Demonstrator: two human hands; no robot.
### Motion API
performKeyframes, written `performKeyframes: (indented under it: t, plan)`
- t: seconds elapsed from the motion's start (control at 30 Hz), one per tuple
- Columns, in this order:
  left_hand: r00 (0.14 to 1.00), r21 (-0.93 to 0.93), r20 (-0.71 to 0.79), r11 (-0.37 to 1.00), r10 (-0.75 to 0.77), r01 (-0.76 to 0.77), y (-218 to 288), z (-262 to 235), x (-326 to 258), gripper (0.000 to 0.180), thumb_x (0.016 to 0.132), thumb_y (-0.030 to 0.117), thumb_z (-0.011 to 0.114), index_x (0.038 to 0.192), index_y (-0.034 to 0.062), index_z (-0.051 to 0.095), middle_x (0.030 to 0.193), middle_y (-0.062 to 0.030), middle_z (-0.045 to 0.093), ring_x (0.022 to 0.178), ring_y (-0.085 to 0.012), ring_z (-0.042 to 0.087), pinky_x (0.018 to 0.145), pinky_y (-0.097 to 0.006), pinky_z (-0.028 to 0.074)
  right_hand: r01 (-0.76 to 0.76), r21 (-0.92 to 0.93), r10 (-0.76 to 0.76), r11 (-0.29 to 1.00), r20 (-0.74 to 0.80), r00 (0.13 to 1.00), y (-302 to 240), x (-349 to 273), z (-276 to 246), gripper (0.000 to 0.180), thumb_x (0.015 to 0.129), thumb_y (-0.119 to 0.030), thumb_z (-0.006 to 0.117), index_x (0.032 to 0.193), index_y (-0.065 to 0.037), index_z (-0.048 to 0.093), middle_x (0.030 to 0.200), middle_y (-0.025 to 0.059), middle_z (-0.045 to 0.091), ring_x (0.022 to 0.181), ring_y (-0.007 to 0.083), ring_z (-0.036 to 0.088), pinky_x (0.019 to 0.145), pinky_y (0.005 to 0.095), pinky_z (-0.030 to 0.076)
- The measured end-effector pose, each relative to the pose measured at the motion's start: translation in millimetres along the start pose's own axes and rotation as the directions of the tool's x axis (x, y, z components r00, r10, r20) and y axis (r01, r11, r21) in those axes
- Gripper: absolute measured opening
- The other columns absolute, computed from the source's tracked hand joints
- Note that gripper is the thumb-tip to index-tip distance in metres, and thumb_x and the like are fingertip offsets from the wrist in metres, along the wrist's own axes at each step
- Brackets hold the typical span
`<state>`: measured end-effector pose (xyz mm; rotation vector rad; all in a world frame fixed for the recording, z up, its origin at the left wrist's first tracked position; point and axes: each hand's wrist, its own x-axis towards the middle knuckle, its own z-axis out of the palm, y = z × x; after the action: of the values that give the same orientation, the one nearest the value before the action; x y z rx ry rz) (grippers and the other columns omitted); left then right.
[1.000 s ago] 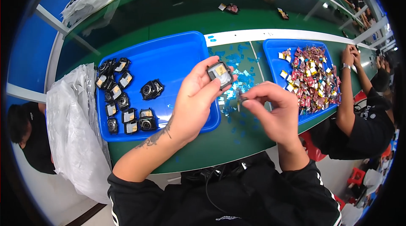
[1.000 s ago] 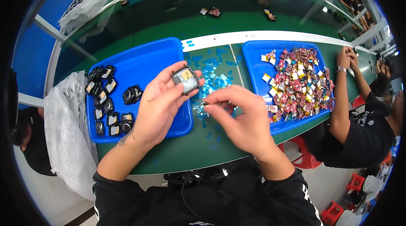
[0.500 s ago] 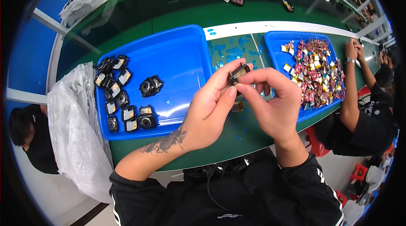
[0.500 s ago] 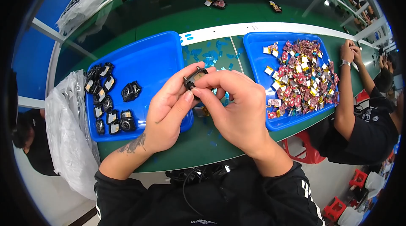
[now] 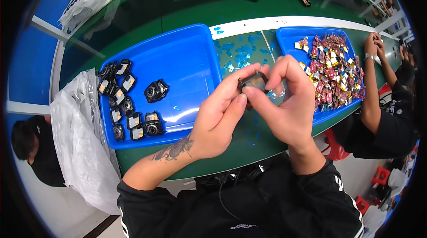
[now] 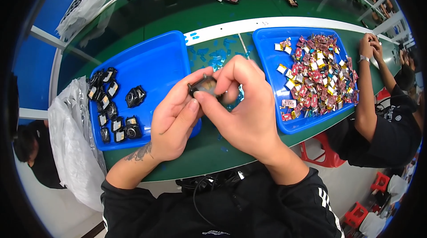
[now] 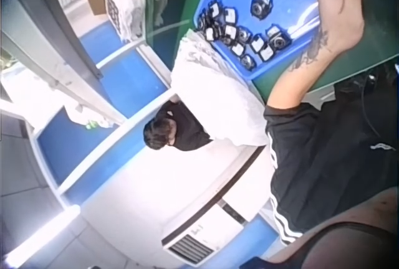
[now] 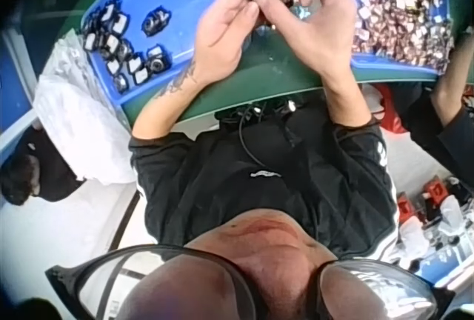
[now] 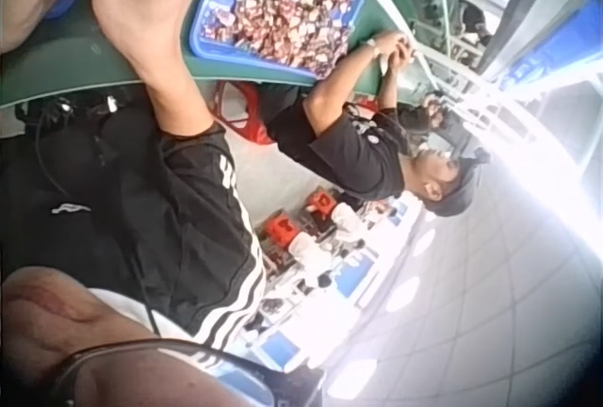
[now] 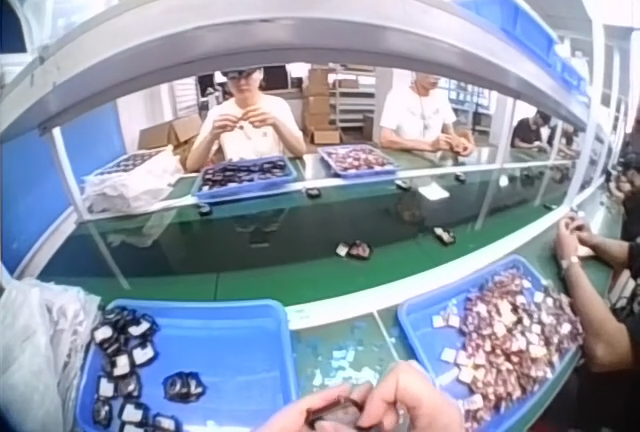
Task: Assembling small electronic components (likely rechargeable batteries or screens) on a factory conveyor line.
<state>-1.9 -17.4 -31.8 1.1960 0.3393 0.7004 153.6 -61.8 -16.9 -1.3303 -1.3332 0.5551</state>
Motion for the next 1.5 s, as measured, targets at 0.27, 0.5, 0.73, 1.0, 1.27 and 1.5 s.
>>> performKeyframes:
  t: [0.27, 0.5, 0.73, 1.0, 1.27, 1.5]
  plan:
    - [0.999, -0.156, -0.032, 0.987, -0.043, 0.038, -11.0, 2.3, 2.6, 0.044, 0.103, 0.010, 0.034, 0.145, -0.0023, 0.030, 0.143, -0.0132, 0.043, 0.132, -0.0190, 0.042, 0.106, -0.033, 0.038, -0.031, 0.219, 0.012, 0.975, 0.090, 0.996, 18.3, 10.9, -2.1, 0.025, 0.075, -0.002, 0.073, 0.088, -0.004, 0.052, 0.088, 0.0021, 0.054, 0.086, 0.0124, 0.052, 0.078, 0.0273, 0.044]
    - [0.968, -0.195, -0.245, 0.976, 0.047, -0.097, -6.9, 3.4, 10.5, 0.042, 0.101, 0.009, 0.039, 0.142, -0.0004, 0.032, 0.139, -0.0227, 0.046, 0.130, -0.0286, 0.047, 0.107, -0.040, 0.042, -0.141, 0.092, 0.127, 0.986, 0.142, 0.982, 3.3, -22.6, -21.1, 0.039, 0.076, 0.002, 0.076, 0.110, 0.000, 0.057, 0.103, 0.0052, 0.061, 0.094, 0.0127, 0.061, 0.084, 0.0283, 0.053]
    - [0.944, 0.663, 0.092, 0.688, 0.316, -0.295, 14.2, -8.1, 6.0, 0.039, 0.085, -0.011, 0.047, 0.119, -0.0003, 0.063, 0.133, -0.0253, 0.051, 0.122, -0.0324, 0.055, 0.098, -0.037, 0.048, -0.156, 0.337, 0.137, 0.928, 0.078, 0.987, 7.7, -23.0, -15.6, 0.020, 0.083, 0.009, 0.067, 0.102, 0.003, 0.063, 0.094, 0.0062, 0.066, 0.085, 0.0090, 0.064, 0.077, 0.0230, 0.054]
    - [0.867, 0.872, 0.242, 0.295, 0.437, -0.392, 8.8, -11.9, 10.1, 0.041, 0.077, -0.009, 0.067, 0.116, 0.0019, 0.065, 0.124, -0.0199, 0.059, 0.102, -0.0297, 0.066, 0.081, -0.035, 0.056, -0.230, 0.323, 0.204, 0.918, 0.114, 0.972, 2.6, -22.1, -20.3, 0.013, 0.085, 0.007, 0.065, 0.097, 0.004, 0.065, 0.095, 0.0073, 0.065, 0.089, 0.0102, 0.063, 0.078, 0.0227, 0.055]
    - [0.996, 0.739, 0.087, 0.670, 0.002, -0.066, 12.9, -12.7, 9.0, 0.026, 0.086, -0.001, 0.065, 0.113, -0.0009, 0.067, 0.107, -0.0177, 0.067, 0.092, -0.0239, 0.069, 0.080, -0.032, 0.056, -0.310, 0.573, 0.201, 0.759, 0.247, 0.948, 23.5, -16.6, -32.4, 0.013, 0.084, 0.006, 0.065, 0.097, 0.003, 0.063, 0.098, 0.0071, 0.063, 0.091, 0.0123, 0.061, 0.082, 0.0252, 0.051]
    - [0.926, -0.022, -0.074, 0.929, -0.370, 0.369, 3.9, -5.6, 7.6, 0.021, 0.095, 0.006, 0.059, 0.109, -0.0087, 0.064, 0.094, -0.0094, 0.069, 0.094, -0.0118, 0.066, 0.080, -0.022, 0.052, -0.298, 0.574, 0.229, 0.763, 0.192, 0.954, 17.0, -22.5, -24.9, 0.019, 0.085, 0.007, 0.064, 0.103, 0.003, 0.060, 0.096, 0.0069, 0.063, 0.088, 0.0097, 0.061, 0.077, 0.0229, 0.049]
